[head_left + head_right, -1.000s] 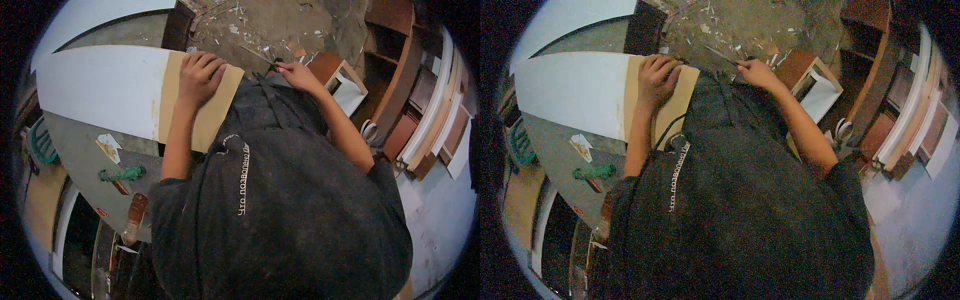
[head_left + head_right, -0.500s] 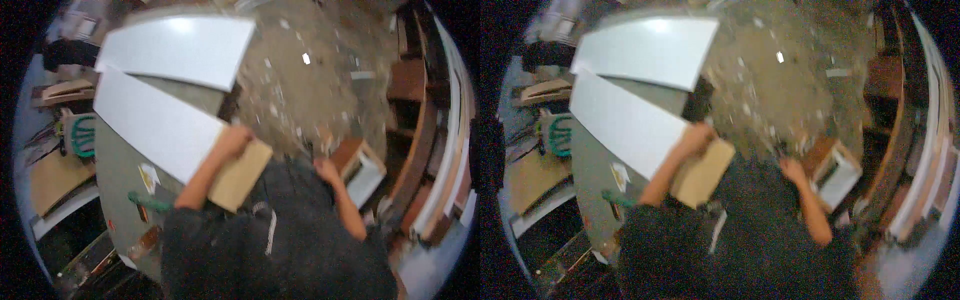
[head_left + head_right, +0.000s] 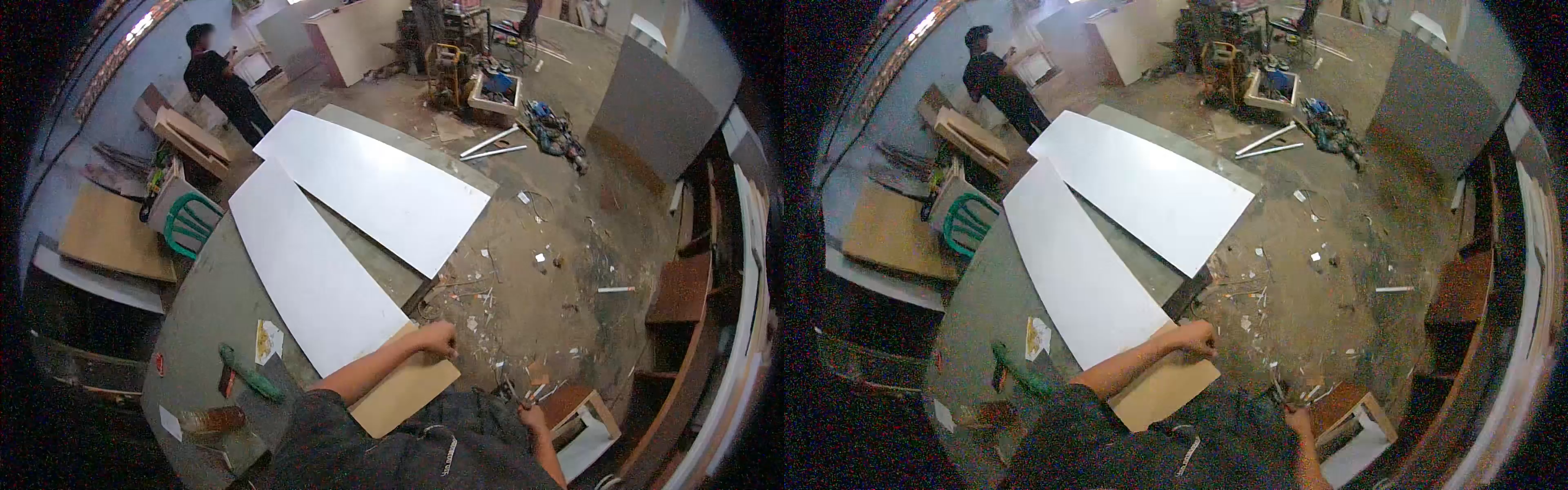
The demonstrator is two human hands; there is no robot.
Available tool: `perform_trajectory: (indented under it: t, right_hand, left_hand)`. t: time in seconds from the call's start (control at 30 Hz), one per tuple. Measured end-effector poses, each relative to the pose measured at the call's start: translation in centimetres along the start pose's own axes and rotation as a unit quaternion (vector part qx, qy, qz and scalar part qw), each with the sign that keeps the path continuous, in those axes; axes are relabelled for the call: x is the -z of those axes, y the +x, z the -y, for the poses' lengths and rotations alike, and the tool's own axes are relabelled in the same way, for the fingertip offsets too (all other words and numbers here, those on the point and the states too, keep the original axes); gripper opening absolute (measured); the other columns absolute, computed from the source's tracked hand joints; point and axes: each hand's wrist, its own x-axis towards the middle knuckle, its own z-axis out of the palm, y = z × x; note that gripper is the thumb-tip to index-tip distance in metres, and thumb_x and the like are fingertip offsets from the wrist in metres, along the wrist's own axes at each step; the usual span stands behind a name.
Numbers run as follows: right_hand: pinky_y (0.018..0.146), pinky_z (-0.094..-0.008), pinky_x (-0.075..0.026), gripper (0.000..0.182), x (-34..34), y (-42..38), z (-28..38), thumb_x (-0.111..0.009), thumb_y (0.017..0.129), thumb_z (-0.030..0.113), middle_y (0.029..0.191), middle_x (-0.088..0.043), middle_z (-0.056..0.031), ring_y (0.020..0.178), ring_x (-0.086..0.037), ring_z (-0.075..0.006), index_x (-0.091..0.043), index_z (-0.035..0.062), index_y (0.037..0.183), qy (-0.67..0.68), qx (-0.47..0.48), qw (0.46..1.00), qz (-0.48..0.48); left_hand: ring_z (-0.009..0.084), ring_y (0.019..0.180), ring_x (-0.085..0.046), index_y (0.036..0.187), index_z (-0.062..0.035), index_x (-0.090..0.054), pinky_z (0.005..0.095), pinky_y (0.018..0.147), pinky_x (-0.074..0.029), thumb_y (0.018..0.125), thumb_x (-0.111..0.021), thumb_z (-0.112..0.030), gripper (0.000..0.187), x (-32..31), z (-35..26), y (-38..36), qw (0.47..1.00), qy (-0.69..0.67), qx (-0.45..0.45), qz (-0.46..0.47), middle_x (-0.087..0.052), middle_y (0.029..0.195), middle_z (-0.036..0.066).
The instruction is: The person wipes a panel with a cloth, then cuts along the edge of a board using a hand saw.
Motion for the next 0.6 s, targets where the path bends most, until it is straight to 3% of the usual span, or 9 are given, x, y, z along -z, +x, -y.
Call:
perform_trajectory:
  t: [0.03,0.07,0.17,0.23,0.3,0.37,0.4,0.43,0.6]
  right_hand:
    - [0.081,-0.0492,-0.056,0.047,-1.3,1.5,-1.8,-0.064,0.087,0.054,0.092,-0.074,-0.0205,0.092,-0.071,-0.0412,-0.075,0.0167,0.114,-0.023,0.000,0.999,-0.030]
    - [0.078,-0.0509,-0.056,0.049,0.9,-0.2,0.1,-0.065,0.087,0.054,0.092,-0.075,-0.0182,0.088,-0.072,-0.0395,-0.074,0.0145,0.115,0.010,-0.019,1.000,0.016]
    - [0.082,-0.0501,-0.054,0.040,0.1,1.1,-2.7,-0.066,0.091,0.038,0.098,-0.074,-0.0244,0.097,-0.071,-0.0397,-0.075,0.0062,0.114,0.050,0.044,0.995,0.078]
    - [0.078,-0.0490,-0.054,0.043,-3.6,5.2,-7.0,-0.066,0.093,0.040,0.101,-0.074,-0.0187,0.089,-0.069,-0.0340,-0.072,0.0071,0.120,-0.106,0.155,0.982,0.034]
    - [0.072,-0.0417,-0.054,0.046,-3.3,2.1,-5.3,-0.067,0.095,0.040,0.095,-0.075,-0.0150,0.081,-0.069,-0.0278,-0.069,0.0096,0.129,0.126,0.291,0.924,-0.212]
    - [0.073,-0.0417,-0.053,0.046,-2.0,0.8,-7.4,-0.067,0.095,0.039,0.096,-0.075,-0.0152,0.082,-0.069,-0.0280,-0.068,0.0092,0.129,0.106,0.222,0.964,-0.100]
    - [0.073,-0.0417,-0.053,0.046,-1.3,0.3,-8.4,-0.067,0.095,0.039,0.097,-0.075,-0.0154,0.083,-0.069,-0.0281,-0.068,0.0091,0.129,0.090,0.167,0.981,-0.031]
    - [0.074,-0.0417,-0.053,0.046,-0.8,-0.1,-9.8,-0.066,0.095,0.038,0.097,-0.074,-0.0155,0.083,-0.069,-0.0282,-0.068,0.0089,0.129,0.083,0.127,0.988,0.014]
    - [0.076,-0.0418,-0.053,0.045,2.3,-2.6,-12.8,-0.066,0.095,0.037,0.100,-0.074,-0.0160,0.086,-0.068,-0.0287,-0.067,0.0081,0.130,0.078,0.078,0.990,0.086]
  left_hand:
    - [0.0336,0.080,-0.071,0.091,-0.0052,-0.075,0.0456,0.070,-0.055,0.077,-0.080,-0.032,0.030,-0.9,-0.4,0.2,1.000,0.020,-0.006,-0.017,-0.073,0.086,0.016]
    - [0.0339,0.081,-0.071,0.091,-0.0052,-0.075,0.0460,0.070,-0.055,0.078,-0.079,-0.030,0.029,-1.7,-0.7,0.5,0.999,0.040,-0.013,-0.034,-0.073,0.087,0.016]
    - [0.0337,0.087,-0.071,0.094,-0.0053,-0.074,0.0456,0.075,-0.055,0.080,-0.075,-0.023,0.022,-2.2,-3.2,0.7,0.995,0.034,-0.017,-0.089,-0.074,0.092,0.016]
    - [0.0332,0.093,-0.070,0.096,-0.0053,-0.074,0.0450,0.080,-0.055,0.081,-0.072,-0.016,0.019,-2.9,-5.4,0.6,0.992,0.000,-0.015,-0.122,-0.074,0.096,0.015]
    - [0.0322,0.097,-0.070,0.105,-0.0067,-0.073,0.0451,0.083,-0.054,0.080,-0.069,-0.012,0.026,-4.5,-4.2,2.4,0.986,-0.010,-0.036,-0.160,-0.074,0.100,0.014]
    - [0.0306,0.103,-0.070,0.120,-0.0109,-0.071,0.0457,0.086,-0.055,0.081,-0.069,-0.010,0.039,-4.4,-5.6,3.0,0.987,0.027,-0.036,-0.154,-0.074,0.106,0.012]
    - [0.0316,0.101,-0.070,0.120,-0.0126,-0.071,0.0453,0.084,-0.055,0.082,-0.069,-0.012,0.038,-3.8,-6.1,3.1,0.992,0.037,-0.021,-0.123,-0.074,0.104,0.012]
    - [0.0363,0.095,-0.069,0.113,-0.0144,-0.072,0.0473,0.081,-0.055,0.078,-0.072,-0.015,0.035,-6.1,-4.0,5.1,0.979,0.052,-0.052,-0.188,-0.073,0.099,0.014]
    - [0.0374,0.091,-0.069,0.108,-0.0184,-0.074,0.0495,0.080,-0.055,0.077,-0.073,-0.016,0.032,-5.1,-8.8,0.9,0.969,0.090,-0.028,-0.229,-0.073,0.094,0.013]
